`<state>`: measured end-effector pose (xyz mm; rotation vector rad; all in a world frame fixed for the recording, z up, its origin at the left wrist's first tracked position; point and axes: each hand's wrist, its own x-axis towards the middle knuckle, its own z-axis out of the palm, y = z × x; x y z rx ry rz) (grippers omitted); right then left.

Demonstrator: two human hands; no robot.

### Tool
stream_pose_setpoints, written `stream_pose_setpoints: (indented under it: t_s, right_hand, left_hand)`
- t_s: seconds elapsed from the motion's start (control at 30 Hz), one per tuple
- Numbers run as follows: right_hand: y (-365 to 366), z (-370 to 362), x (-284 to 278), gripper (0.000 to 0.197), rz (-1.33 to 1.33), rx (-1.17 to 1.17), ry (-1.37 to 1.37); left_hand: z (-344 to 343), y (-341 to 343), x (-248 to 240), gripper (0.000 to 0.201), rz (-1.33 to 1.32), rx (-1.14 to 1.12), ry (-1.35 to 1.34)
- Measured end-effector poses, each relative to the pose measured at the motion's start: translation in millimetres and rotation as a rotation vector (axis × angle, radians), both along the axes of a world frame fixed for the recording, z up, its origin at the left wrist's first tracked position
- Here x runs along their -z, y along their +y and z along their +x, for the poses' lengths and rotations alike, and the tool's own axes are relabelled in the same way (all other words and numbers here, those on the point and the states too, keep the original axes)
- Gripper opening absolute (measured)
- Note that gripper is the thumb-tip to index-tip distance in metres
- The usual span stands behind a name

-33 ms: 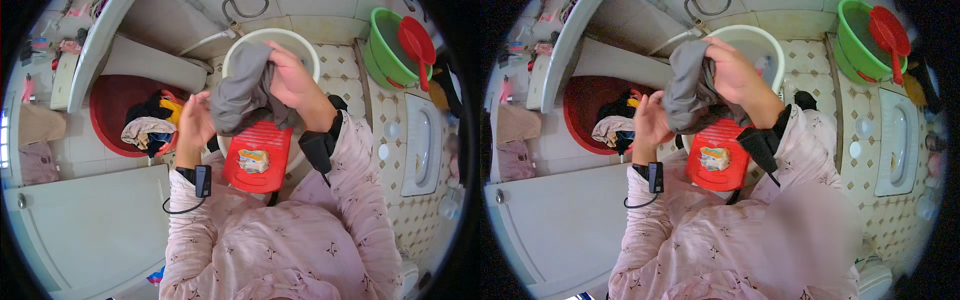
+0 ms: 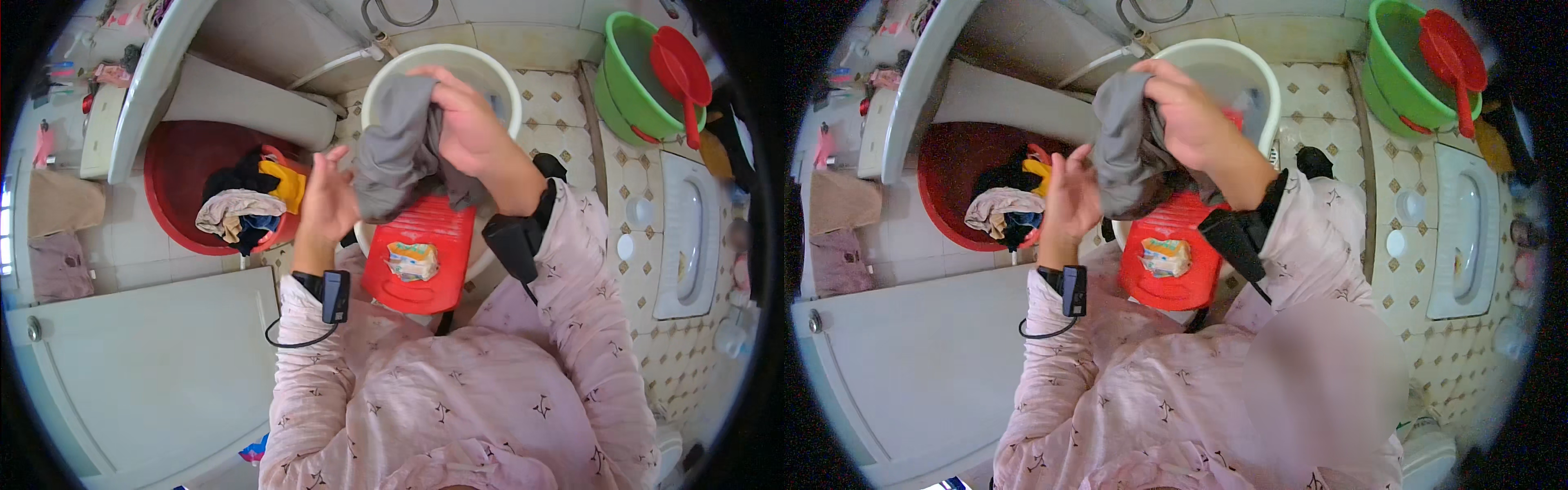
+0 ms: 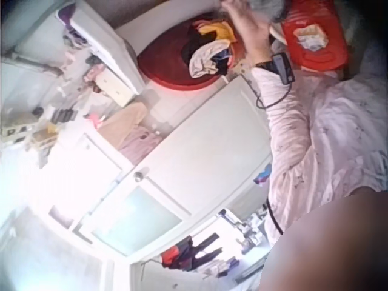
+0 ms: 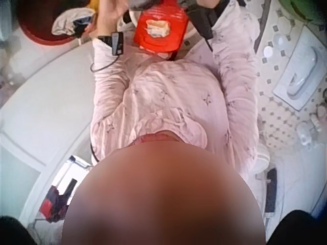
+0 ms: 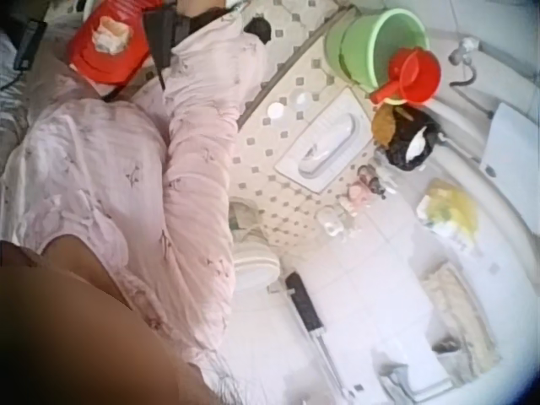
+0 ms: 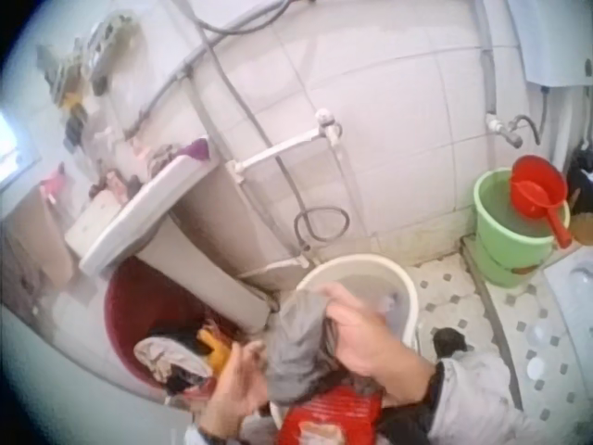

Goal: Washing a grey shirt by hand using a washboard and basin.

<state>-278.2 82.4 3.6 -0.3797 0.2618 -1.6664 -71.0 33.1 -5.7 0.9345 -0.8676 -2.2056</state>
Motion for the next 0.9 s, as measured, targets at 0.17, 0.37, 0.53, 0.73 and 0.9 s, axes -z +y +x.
stream_pose_setpoints:
  t_s: [0.17, 0.37, 0.53, 0.73, 0.9]
  right_hand:
    - [5, 66, 29, 0.025, 0.138, 0.517, 1.363]
    - [5, 96, 50, 0.015, 0.165, 0.572, 1.583]
    - [-25, 73, 74, 0.022, 0.569, 0.547, 1.614]
    - [-28, 66, 78, 0.024, 0.377, 0.592, 1.637]
    - [-36, 72, 85, 0.024, 0.523, 0.669, 1.606]
  left_hand:
    - [-31, 24, 30, 0.067, 0.384, 0.086, 0.232]
    - [13, -37, 106, 0.038, -0.168, 0.321, 0.517]
    - [-50, -8, 56, 0.033, 0.241, -0.262, 0.045]
    - [-62, -14, 49, 0.032, 0.241, -0.326, -0.086]
    - [-57, -15, 58, 0.028, 0.377, -0.292, 0.058]
